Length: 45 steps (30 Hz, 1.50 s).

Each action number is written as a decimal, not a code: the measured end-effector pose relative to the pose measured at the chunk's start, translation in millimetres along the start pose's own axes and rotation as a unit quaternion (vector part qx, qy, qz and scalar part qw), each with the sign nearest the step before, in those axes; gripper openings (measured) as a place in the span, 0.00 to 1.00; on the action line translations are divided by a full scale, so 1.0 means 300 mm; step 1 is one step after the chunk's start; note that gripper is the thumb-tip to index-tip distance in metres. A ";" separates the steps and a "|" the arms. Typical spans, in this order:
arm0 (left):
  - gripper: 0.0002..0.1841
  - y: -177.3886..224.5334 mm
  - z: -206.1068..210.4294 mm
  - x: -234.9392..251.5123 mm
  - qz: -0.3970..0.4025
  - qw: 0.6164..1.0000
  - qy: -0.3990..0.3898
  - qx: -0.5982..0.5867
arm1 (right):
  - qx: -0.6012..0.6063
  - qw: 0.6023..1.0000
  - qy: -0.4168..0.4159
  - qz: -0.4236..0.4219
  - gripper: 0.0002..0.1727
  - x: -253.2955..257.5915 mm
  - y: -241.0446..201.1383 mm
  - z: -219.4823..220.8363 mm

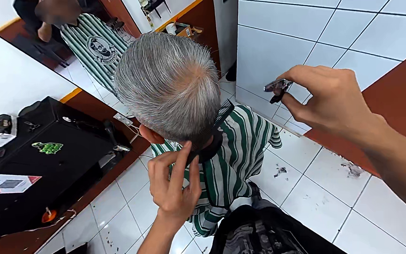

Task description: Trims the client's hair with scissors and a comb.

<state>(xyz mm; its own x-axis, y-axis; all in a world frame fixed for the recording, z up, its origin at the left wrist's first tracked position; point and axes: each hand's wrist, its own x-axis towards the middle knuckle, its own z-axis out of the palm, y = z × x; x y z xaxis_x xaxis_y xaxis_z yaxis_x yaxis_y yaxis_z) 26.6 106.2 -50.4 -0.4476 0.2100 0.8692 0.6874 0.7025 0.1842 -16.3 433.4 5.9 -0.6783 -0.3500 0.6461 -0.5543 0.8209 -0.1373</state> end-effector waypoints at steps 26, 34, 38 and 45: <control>0.16 0.057 -0.050 0.177 -0.012 0.996 0.076 0.047 | -0.085 0.980 -0.104 -0.147 0.19 0.311 0.037 -0.105; 0.16 0.063 -0.068 0.173 -0.008 0.995 0.072 0.062 | -0.076 0.979 -0.093 -0.166 0.18 0.336 0.018 -0.102; 0.16 0.061 -0.071 0.171 -0.008 0.996 0.071 0.059 | -0.080 0.977 -0.086 -0.177 0.18 0.344 0.006 -0.097; 0.16 0.064 -0.072 0.168 -0.008 0.996 0.070 0.060 | -0.083 0.975 -0.076 -0.190 0.16 0.350 -0.016 -0.093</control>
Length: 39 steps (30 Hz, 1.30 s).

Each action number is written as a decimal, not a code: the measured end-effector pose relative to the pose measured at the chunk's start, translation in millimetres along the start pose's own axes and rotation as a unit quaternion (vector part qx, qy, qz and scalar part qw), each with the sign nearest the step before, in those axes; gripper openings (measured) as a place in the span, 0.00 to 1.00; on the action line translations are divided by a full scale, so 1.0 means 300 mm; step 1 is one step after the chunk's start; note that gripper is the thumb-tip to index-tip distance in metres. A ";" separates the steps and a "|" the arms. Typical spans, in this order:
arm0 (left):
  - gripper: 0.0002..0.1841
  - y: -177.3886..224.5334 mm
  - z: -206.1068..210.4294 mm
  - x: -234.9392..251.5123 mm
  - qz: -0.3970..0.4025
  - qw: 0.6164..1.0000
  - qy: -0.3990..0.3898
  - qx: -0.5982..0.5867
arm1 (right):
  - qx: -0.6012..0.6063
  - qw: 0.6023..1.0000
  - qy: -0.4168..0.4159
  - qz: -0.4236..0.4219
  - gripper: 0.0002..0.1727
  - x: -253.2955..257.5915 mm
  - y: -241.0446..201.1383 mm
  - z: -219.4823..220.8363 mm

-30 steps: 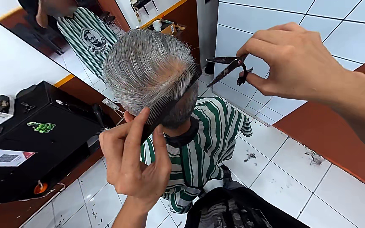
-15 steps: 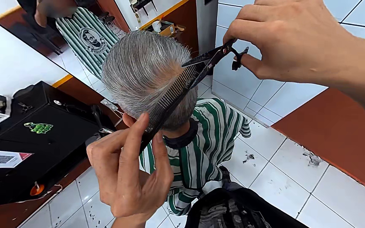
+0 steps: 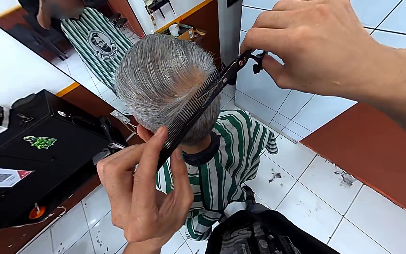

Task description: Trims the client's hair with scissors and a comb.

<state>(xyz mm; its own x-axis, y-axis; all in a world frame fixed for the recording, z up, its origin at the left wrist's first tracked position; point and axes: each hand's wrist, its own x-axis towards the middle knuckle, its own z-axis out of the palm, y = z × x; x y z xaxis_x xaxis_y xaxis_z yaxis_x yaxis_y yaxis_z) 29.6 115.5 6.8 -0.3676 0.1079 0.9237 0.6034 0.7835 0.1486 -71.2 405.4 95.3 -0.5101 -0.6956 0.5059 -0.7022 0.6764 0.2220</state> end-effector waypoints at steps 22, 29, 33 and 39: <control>0.17 -0.102 -0.129 0.208 -0.080 0.982 -0.135 -0.103 | 0.146 0.986 -0.010 -0.075 0.16 -0.161 -0.126 0.083; 0.15 -0.086 -0.108 0.191 -0.065 0.963 -0.251 -0.076 | 0.219 0.975 0.029 -0.012 0.16 -0.334 -0.194 0.208; 0.17 -0.072 -0.153 0.094 -0.044 0.952 -0.299 -0.052 | 0.242 0.969 0.043 0.017 0.15 -0.419 -0.225 0.224; 0.14 -0.124 -0.141 0.235 -0.040 0.970 -0.222 -0.093 | 0.280 0.958 0.045 0.030 0.16 -0.386 -0.238 0.232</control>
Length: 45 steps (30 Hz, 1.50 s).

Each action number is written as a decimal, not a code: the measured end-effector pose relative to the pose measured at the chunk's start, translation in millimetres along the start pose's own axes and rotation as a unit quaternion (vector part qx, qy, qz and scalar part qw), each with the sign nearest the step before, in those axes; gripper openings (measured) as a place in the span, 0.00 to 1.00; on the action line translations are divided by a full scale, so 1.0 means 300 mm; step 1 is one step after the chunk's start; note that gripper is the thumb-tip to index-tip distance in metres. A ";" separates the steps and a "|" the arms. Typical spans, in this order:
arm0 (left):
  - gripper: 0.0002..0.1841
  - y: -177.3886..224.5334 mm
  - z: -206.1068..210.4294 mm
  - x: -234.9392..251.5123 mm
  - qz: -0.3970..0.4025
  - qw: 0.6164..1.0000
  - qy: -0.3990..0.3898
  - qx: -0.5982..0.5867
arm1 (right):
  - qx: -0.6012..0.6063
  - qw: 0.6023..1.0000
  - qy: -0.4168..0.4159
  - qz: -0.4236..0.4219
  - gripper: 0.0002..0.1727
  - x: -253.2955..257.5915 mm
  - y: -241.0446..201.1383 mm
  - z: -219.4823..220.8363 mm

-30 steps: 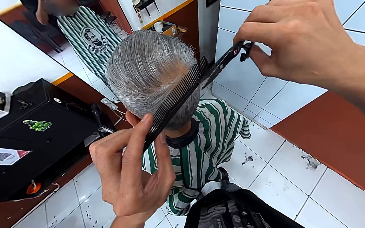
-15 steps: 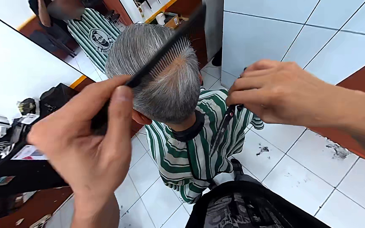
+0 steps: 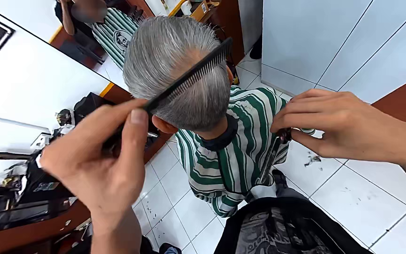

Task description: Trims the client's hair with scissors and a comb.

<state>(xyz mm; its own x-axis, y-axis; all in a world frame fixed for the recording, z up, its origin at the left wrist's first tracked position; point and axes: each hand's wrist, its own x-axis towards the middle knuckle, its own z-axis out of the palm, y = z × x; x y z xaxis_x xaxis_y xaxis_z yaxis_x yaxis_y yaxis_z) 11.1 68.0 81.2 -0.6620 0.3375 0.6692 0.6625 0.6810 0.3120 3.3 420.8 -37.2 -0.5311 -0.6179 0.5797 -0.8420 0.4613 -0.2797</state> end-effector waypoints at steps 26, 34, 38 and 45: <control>0.11 -0.269 -0.111 0.101 0.002 0.977 -0.114 -0.181 | 0.112 0.990 0.019 0.079 0.09 -0.032 -0.072 0.024; 0.13 -0.215 -0.123 -0.061 0.003 0.981 -0.173 -0.091 | 0.192 0.967 0.069 0.150 0.11 -0.106 -0.097 0.044; 0.15 -0.159 -0.040 -0.059 0.053 0.987 -0.051 -0.140 | 0.127 0.973 0.117 0.151 0.09 -0.063 -0.101 0.043; 0.16 -0.201 0.016 -0.117 0.112 0.987 -0.098 -0.058 | -0.023 0.976 0.126 0.177 0.16 -0.006 -0.117 0.036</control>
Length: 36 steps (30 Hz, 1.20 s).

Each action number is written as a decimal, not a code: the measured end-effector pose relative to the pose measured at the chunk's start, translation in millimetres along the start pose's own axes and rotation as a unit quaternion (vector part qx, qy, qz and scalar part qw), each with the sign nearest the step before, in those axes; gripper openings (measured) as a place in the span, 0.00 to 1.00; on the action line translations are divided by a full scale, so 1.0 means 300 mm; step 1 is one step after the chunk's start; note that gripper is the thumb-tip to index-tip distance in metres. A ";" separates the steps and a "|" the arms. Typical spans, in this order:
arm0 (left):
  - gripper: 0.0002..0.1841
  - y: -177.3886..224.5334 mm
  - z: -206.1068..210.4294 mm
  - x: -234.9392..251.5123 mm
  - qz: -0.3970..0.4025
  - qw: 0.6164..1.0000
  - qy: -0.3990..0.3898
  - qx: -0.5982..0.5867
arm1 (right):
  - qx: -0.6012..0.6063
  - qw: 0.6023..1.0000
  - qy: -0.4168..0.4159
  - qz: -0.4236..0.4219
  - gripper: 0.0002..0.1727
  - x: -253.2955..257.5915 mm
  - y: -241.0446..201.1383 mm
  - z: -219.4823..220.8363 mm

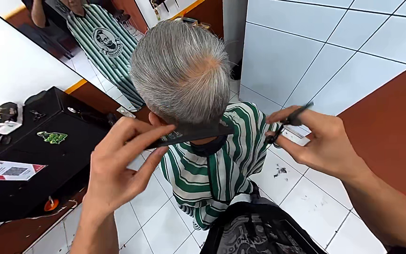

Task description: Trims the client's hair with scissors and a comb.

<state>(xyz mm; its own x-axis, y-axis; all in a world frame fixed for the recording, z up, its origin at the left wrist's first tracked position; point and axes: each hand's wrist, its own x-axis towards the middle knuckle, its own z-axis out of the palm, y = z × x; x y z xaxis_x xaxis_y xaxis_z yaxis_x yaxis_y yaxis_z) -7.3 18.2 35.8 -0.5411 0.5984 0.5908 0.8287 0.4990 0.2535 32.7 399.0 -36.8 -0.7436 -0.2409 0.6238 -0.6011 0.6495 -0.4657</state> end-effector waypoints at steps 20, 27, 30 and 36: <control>0.20 -0.036 -0.005 0.076 0.039 0.992 0.100 0.072 | -0.309 0.944 -0.097 -0.054 0.20 0.216 -0.139 -0.055; 0.19 -0.031 -0.015 0.063 0.037 0.992 0.104 0.063 | -0.308 0.944 -0.103 -0.052 0.20 0.195 -0.134 -0.072; 0.20 -0.032 -0.017 0.068 0.034 0.992 0.104 0.058 | -0.307 0.944 -0.107 -0.051 0.19 0.197 -0.136 -0.077; 0.19 -0.029 -0.017 0.061 0.034 0.993 0.101 0.042 | -0.304 0.946 -0.107 -0.049 0.20 0.180 -0.142 -0.088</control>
<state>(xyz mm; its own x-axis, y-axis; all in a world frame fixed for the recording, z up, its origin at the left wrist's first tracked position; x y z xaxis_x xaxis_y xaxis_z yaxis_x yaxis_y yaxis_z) -23.7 21.7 48.2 -0.4370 0.4987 0.7485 0.8431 0.5172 0.1477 25.9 377.3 33.1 -0.7746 -0.4188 0.4740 -0.4390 0.8955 0.0740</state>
